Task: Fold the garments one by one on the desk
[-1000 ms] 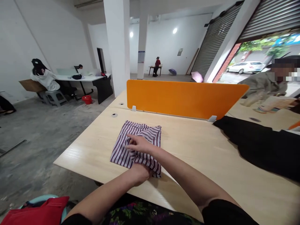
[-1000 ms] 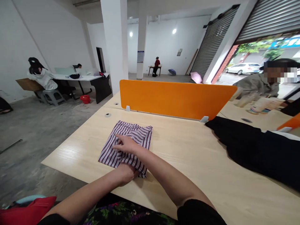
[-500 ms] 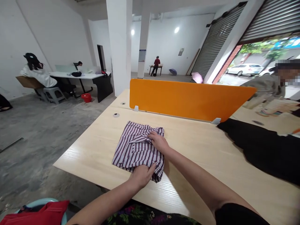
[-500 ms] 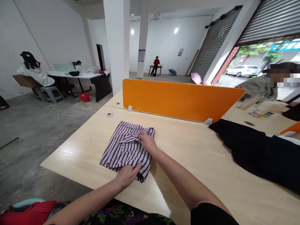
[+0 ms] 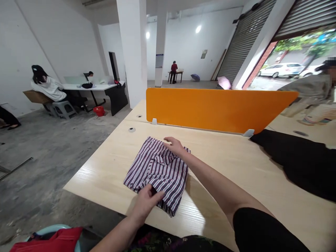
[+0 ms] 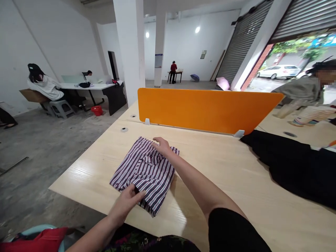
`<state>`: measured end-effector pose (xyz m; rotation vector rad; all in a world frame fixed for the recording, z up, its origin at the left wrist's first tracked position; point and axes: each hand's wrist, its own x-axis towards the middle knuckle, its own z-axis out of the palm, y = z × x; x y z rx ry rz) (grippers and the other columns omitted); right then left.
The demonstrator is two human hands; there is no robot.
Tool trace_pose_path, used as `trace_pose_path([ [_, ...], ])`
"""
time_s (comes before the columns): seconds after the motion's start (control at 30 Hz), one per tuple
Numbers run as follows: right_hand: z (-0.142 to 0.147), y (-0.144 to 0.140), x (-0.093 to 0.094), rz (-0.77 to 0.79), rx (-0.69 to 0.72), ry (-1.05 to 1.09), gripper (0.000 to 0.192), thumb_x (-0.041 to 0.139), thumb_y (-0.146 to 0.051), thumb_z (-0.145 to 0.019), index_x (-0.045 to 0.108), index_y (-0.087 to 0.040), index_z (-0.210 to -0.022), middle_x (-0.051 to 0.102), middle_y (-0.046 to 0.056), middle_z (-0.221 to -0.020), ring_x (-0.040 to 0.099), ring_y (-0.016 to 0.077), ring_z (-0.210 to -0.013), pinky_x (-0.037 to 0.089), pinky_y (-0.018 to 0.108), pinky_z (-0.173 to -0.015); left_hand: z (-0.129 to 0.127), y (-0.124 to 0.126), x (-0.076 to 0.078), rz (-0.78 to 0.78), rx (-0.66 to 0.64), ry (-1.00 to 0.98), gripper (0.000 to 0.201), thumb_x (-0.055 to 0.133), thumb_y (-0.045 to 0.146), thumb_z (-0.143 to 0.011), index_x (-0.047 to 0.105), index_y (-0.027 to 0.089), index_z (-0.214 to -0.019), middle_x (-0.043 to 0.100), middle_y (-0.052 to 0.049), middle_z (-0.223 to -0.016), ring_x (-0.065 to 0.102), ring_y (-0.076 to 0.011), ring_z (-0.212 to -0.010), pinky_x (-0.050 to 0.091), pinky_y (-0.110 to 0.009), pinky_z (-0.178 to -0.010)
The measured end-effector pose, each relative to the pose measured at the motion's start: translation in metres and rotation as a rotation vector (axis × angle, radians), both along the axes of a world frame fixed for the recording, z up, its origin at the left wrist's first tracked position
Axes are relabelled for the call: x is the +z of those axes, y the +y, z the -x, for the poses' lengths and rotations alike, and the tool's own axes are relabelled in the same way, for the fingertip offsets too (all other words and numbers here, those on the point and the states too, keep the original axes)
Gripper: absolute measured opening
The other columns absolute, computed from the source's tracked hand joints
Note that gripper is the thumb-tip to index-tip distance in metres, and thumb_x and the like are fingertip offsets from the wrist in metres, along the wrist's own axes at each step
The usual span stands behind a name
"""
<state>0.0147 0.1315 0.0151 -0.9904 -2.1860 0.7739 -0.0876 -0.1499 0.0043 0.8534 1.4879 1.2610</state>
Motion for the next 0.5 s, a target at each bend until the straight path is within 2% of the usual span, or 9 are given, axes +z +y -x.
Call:
trace_pose_path([
  [0.07,-0.023,-0.010,-0.010,-0.080,0.187,-0.079,0.038,0.071,-0.035,-0.074,0.068,-0.023,-0.109,0.066,0.008,-0.117,0.058,0.0246,-0.113,0.043,0.042,-0.102,0.001,0.002,0.002,0.019,0.078,-0.359,0.049,0.084,0.049,-0.055,0.051,0.019,-0.075,0.062,-0.002,-0.080,0.058,-0.0135,-0.075,0.046,-0.025,-0.070],
  [0.1,-0.033,-0.015,-0.014,-0.140,0.296,-0.131,0.041,0.075,-0.038,-0.070,0.069,-0.023,-0.108,0.066,0.007,-0.118,0.056,0.0251,-0.116,0.041,0.042,-0.103,0.001,0.004,0.002,0.043,0.109,-0.475,0.052,0.086,0.048,-0.053,0.050,0.018,-0.075,0.063,-0.003,-0.081,0.059,-0.0130,-0.074,0.048,-0.025,-0.070],
  [0.17,-0.042,-0.023,-0.018,-0.261,0.453,-0.239,0.043,0.077,-0.038,-0.068,0.069,-0.023,-0.108,0.064,0.009,-0.121,0.054,0.0260,-0.118,0.039,0.043,-0.104,0.000,0.008,0.001,0.079,0.162,-0.577,0.055,0.088,0.047,-0.050,0.047,0.019,-0.073,0.063,-0.002,-0.076,0.059,-0.0116,-0.067,0.049,-0.025,-0.065],
  [0.2,-0.043,-0.026,-0.020,-0.304,0.476,-0.285,0.038,0.075,-0.036,-0.072,0.070,-0.022,-0.106,0.064,0.009,-0.120,0.054,0.0256,-0.117,0.039,0.042,-0.103,-0.002,0.010,0.000,0.080,0.192,-0.583,0.056,0.089,0.046,-0.049,0.045,0.019,-0.072,0.062,-0.001,-0.072,0.058,-0.0107,-0.063,0.049,-0.024,-0.062],
  [0.3,-0.027,-0.037,-0.016,-0.367,0.409,-0.401,0.016,0.061,-0.021,-0.083,0.071,-0.021,-0.095,0.067,0.009,-0.110,0.058,0.0222,-0.108,0.040,0.039,-0.097,-0.008,0.017,-0.005,0.085,0.282,-0.550,0.057,0.088,0.047,-0.047,0.044,0.020,-0.071,0.058,0.003,-0.065,0.055,-0.0094,-0.056,0.045,-0.022,-0.053],
  [0.4,0.000,-0.036,-0.003,-0.315,0.271,-0.431,0.020,0.054,-0.014,-0.085,0.071,-0.022,-0.089,0.069,0.005,-0.100,0.060,0.0188,-0.100,0.040,0.034,-0.093,-0.013,0.019,-0.010,0.027,0.318,-0.463,0.052,0.084,0.049,-0.050,0.050,0.019,-0.074,0.062,0.001,-0.069,0.060,-0.0126,-0.064,0.046,-0.023,-0.057],
  [0.5,0.023,-0.015,0.016,-0.258,0.139,-0.368,0.027,0.046,-0.016,-0.089,0.069,-0.022,-0.102,0.068,0.004,-0.107,0.059,0.0163,-0.103,0.042,0.027,-0.090,-0.011,0.016,-0.013,-0.085,0.338,-0.179,0.041,0.073,0.052,-0.065,0.057,0.018,-0.081,0.069,-0.004,-0.085,0.064,-0.0166,-0.085,0.049,-0.025,-0.070],
])
